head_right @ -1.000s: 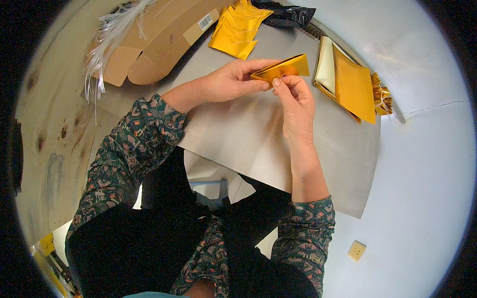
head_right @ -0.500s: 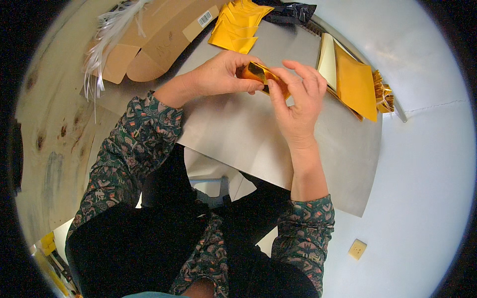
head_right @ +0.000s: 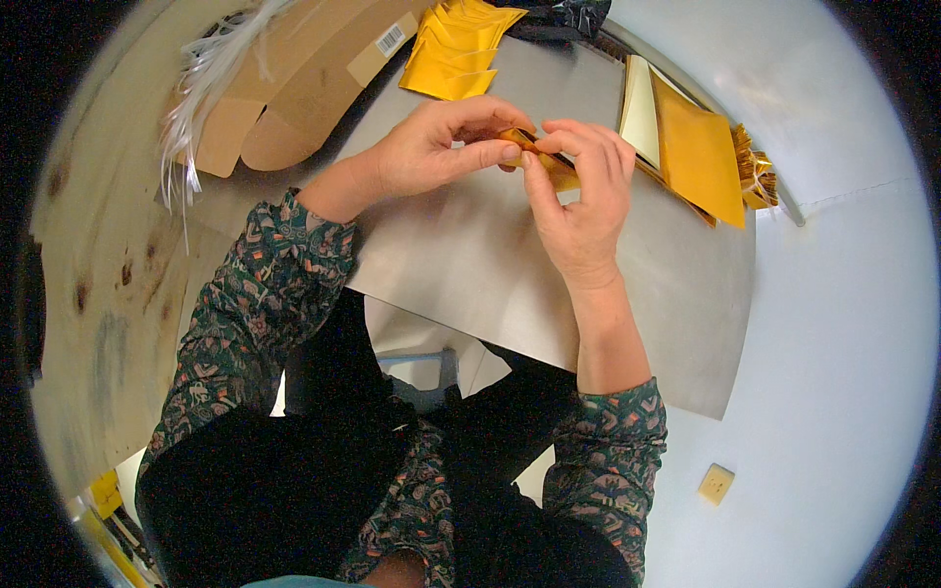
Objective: The person folds a yellow sheet of paper by hand into a triangular origami shape. They make multiple precise folds, tuck flaps, and adjust the shape to form a small three-dimensional packet, then place it on a stack of similar finished pieces.
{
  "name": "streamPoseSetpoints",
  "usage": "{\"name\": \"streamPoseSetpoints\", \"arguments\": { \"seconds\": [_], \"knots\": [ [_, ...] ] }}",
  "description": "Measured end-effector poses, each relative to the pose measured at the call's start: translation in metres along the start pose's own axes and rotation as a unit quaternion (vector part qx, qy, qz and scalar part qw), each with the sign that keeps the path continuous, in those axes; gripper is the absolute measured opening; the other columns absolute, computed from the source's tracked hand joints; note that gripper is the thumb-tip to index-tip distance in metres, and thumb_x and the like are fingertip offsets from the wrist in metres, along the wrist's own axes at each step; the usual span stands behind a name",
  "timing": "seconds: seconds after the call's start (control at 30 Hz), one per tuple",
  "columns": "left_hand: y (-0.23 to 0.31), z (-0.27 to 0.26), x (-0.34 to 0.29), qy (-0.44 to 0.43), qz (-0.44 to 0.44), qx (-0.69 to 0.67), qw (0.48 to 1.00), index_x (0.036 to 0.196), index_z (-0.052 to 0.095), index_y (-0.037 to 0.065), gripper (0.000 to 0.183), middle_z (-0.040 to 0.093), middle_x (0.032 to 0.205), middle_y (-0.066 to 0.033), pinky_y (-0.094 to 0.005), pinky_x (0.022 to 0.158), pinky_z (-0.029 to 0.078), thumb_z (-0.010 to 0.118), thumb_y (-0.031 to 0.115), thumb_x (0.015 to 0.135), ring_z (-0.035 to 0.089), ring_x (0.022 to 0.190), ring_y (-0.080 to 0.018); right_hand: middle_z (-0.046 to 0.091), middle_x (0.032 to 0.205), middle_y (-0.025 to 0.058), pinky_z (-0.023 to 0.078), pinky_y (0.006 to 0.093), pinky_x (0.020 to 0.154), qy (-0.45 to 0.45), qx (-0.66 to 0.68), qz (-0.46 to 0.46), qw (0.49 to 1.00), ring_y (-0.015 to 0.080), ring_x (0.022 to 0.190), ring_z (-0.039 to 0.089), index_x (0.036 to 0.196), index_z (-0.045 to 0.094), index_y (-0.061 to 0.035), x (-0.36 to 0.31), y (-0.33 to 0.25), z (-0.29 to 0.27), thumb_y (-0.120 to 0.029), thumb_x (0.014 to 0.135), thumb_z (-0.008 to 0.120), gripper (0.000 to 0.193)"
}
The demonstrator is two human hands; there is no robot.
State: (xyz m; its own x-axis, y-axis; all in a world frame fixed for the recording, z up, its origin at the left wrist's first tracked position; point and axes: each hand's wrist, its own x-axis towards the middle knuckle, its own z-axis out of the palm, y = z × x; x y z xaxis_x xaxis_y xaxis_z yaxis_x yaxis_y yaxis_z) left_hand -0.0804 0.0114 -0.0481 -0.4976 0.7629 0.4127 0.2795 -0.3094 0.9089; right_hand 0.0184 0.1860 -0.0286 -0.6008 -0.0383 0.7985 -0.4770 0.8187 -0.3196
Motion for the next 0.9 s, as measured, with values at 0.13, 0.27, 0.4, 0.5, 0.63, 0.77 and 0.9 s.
{"name": "streamPoseSetpoints", "arguments": {
  "seconds": [0.13, 0.27, 0.4, 0.5, 0.63, 0.77, 0.9],
  "knots": [
    [0.002, -0.001, 0.001, 0.02, 0.0, 0.066, 0.998, 0.121, 0.062, -0.001, 0.026, 0.067, 0.103, -0.0039, -0.0252, 0.085, 0.052, 0.057, 0.015, 0.101, 0.063, 0.095, -0.0103, 0.068, 0.105, 0.0066, 0.043, 0.0351, 0.092, 0.0, 0.035, 0.05, 0.998, 0.024, 0.102, 0.057, 0.094, 0.065, -0.0081, -0.003, 0.003, 0.001, -0.006, 0.08, 0.074, 0.017],
    [0.005, -0.002, 0.001, 0.014, 0.013, 0.146, 0.989, 0.118, 0.063, -0.001, 0.024, 0.068, 0.098, -0.0043, -0.0243, 0.08, 0.052, 0.057, 0.016, 0.102, 0.063, 0.09, -0.0095, 0.068, 0.107, 0.0067, 0.043, 0.0341, 0.094, -0.002, 0.107, 0.119, 0.987, 0.0226, 0.104, 0.056, 0.095, 0.065, -0.0077, -0.005, 0.005, 0.003, -0.006, 0.082, 0.073, 0.015],
    [0.008, 0.0, 0.003, 0.016, 0.048, 0.221, 0.974, 0.113, 0.065, -0.001, 0.023, 0.068, 0.093, -0.0059, -0.0248, 0.075, 0.051, 0.058, 0.017, 0.101, 0.063, 0.086, -0.0099, 0.067, 0.108, 0.0067, 0.043, 0.0334, 0.093, -0.014, 0.112, 0.127, 0.985, 0.0213, 0.107, 0.054, 0.094, 0.067, -0.0078, -0.004, 0.008, 0.001, -0.007, 0.083, 0.074, 0.014],
    [0.01, 0.001, 0.002, 0.006, 0.034, 0.245, 0.969, 0.113, 0.066, -0.001, 0.023, 0.069, 0.091, -0.0072, -0.0255, 0.074, 0.052, 0.058, 0.017, 0.101, 0.063, 0.084, -0.0108, 0.066, 0.109, 0.0065, 0.044, 0.0323, 0.093, -0.017, 0.131, 0.138, 0.982, 0.0203, 0.107, 0.054, 0.094, 0.067, -0.0076, -0.004, 0.007, 0.0, -0.007, 0.083, 0.074, 0.013],
    [0.011, 0.002, 0.001, 0.0, 0.051, 0.237, 0.97, 0.113, 0.065, -0.001, 0.024, 0.069, 0.091, -0.0083, -0.0255, 0.073, 0.052, 0.059, 0.018, 0.101, 0.064, 0.084, -0.0107, 0.065, 0.108, 0.0062, 0.044, 0.0308, 0.092, -0.019, 0.181, 0.164, 0.97, 0.0191, 0.107, 0.054, 0.094, 0.067, -0.0068, -0.005, 0.006, 0.0, -0.006, 0.083, 0.074, 0.013],
    [0.01, 0.007, 0.001, 0.025, 0.028, 0.201, 0.979, 0.112, 0.066, -0.001, 0.021, 0.07, 0.093, -0.0061, -0.0235, 0.075, 0.052, 0.061, 0.015, 0.099, 0.064, 0.086, -0.0089, 0.065, 0.108, 0.0055, 0.044, 0.0306, 0.092, -0.031, 0.171, 0.157, 0.972, 0.0176, 0.105, 0.055, 0.094, 0.068, -0.0066, -0.005, 0.008, -0.004, -0.007, 0.083, 0.075, 0.012],
    [0.01, 0.011, 0.002, 0.063, 0.028, 0.119, 0.99, 0.112, 0.067, -0.001, 0.019, 0.07, 0.094, -0.0029, -0.0213, 0.077, 0.052, 0.064, 0.01, 0.097, 0.063, 0.089, -0.0071, 0.066, 0.109, 0.0051, 0.044, 0.0298, 0.09, -0.046, 0.197, 0.162, 0.966, 0.0161, 0.104, 0.057, 0.094, 0.069, -0.0067, -0.005, 0.012, -0.007, -0.008, 0.083, 0.075, 0.012]
  ]
}}
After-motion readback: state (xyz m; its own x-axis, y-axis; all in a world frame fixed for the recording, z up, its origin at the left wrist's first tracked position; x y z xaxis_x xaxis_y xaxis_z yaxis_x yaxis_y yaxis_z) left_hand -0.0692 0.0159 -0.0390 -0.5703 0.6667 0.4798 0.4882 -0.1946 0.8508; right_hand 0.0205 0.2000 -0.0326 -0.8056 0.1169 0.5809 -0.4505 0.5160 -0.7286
